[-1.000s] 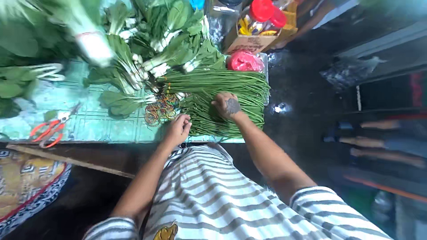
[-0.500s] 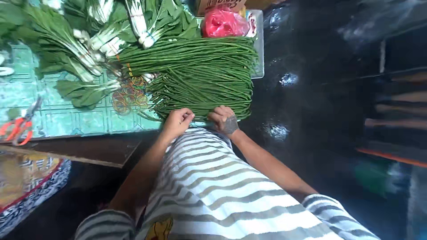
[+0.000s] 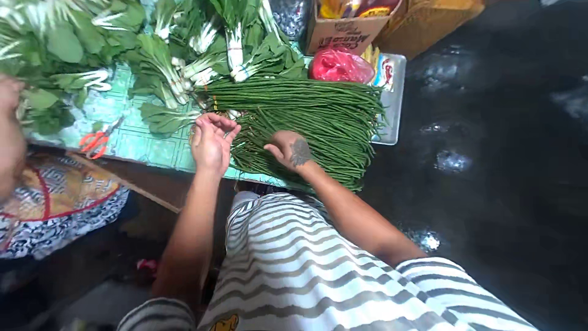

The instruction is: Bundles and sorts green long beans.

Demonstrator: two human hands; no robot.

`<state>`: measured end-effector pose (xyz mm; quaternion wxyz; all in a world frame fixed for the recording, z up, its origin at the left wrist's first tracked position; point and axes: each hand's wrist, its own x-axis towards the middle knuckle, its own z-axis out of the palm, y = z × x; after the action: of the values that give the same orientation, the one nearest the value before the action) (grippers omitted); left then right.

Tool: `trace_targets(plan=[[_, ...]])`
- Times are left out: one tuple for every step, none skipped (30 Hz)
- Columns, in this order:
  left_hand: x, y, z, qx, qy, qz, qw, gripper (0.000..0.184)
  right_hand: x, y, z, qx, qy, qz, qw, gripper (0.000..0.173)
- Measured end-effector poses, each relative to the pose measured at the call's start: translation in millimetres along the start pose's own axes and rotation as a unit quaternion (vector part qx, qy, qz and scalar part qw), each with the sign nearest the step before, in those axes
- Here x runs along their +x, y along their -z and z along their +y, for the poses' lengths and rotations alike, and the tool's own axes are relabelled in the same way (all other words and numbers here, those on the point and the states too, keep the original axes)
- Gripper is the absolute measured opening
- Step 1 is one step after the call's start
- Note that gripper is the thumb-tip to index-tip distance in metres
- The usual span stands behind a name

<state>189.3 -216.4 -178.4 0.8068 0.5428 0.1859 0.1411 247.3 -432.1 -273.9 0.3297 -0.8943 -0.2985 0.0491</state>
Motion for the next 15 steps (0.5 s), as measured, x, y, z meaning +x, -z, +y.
trace_targets(plan=[[1, 8, 1, 0.051, 0.020, 0.018, 0.998, 0.043, 2, -6, 4, -0.048, 0.014, -0.017, 0.999, 0.035], [-3, 14, -1, 0.112, 0.045, 0.032, 0.992, 0.037, 0, -6, 5, -0.077, 0.010, -0.016, 0.997, 0.034], [-12, 19, -6, 0.158, 0.070, 0.040, 0.984, 0.032, -4, -4, 6, -0.089, -0.007, -0.001, 0.996, 0.034], [-23, 24, -14, 0.181, 0.097, 0.028, 0.978, 0.029, -7, -1, 7, -0.101, -0.028, 0.006, 0.994, 0.037], [-35, 30, -27, 0.179, 0.133, 0.014, 0.975, 0.027, -12, 1, 10, -0.122, -0.045, -0.007, 0.992, 0.042], [-44, 36, -41, 0.166, 0.183, 0.002, 0.969, 0.027, -17, -1, 12, -0.140, -0.061, -0.040, 0.987, 0.049], [-51, 39, -54, 0.158, 0.247, -0.005, 0.956, 0.028, -20, -5, 13, -0.159, -0.070, -0.070, 0.982, 0.052], [-55, 40, -65, 0.164, 0.306, -0.016, 0.938, 0.031, -22, -9, 14, -0.176, -0.069, -0.080, 0.979, 0.050], [-57, 39, -74, 0.179, 0.346, -0.028, 0.921, 0.033, -20, -10, 14, -0.186, -0.069, -0.084, 0.977, 0.045], [-57, 37, -81, 0.193, 0.367, -0.045, 0.909, 0.032, -18, -10, 13, -0.190, -0.070, -0.085, 0.976, 0.038], [-57, 35, -86, 0.204, 0.374, -0.069, 0.902, 0.031, -17, -10, 12, -0.193, -0.072, -0.083, 0.975, 0.032], [-55, 34, -90, 0.210, 0.373, -0.094, 0.899, 0.030, -18, -10, 10, -0.198, -0.076, -0.083, 0.974, 0.029], [-51, 33, -93, 0.214, 0.370, -0.117, 0.896, 0.029, -19, -11, 9, -0.207, -0.085, -0.083, 0.971, 0.028], [-45, 31, -96, 0.221, 0.368, -0.135, 0.893, 0.028, -19, -12, 8, -0.217, -0.093, -0.083, 0.968, 0.029], [-39, 29, -98, 0.228, 0.367, -0.146, 0.890, 0.028, -19, -13, 8, -0.227, -0.097, -0.080, 0.966, 0.031]])
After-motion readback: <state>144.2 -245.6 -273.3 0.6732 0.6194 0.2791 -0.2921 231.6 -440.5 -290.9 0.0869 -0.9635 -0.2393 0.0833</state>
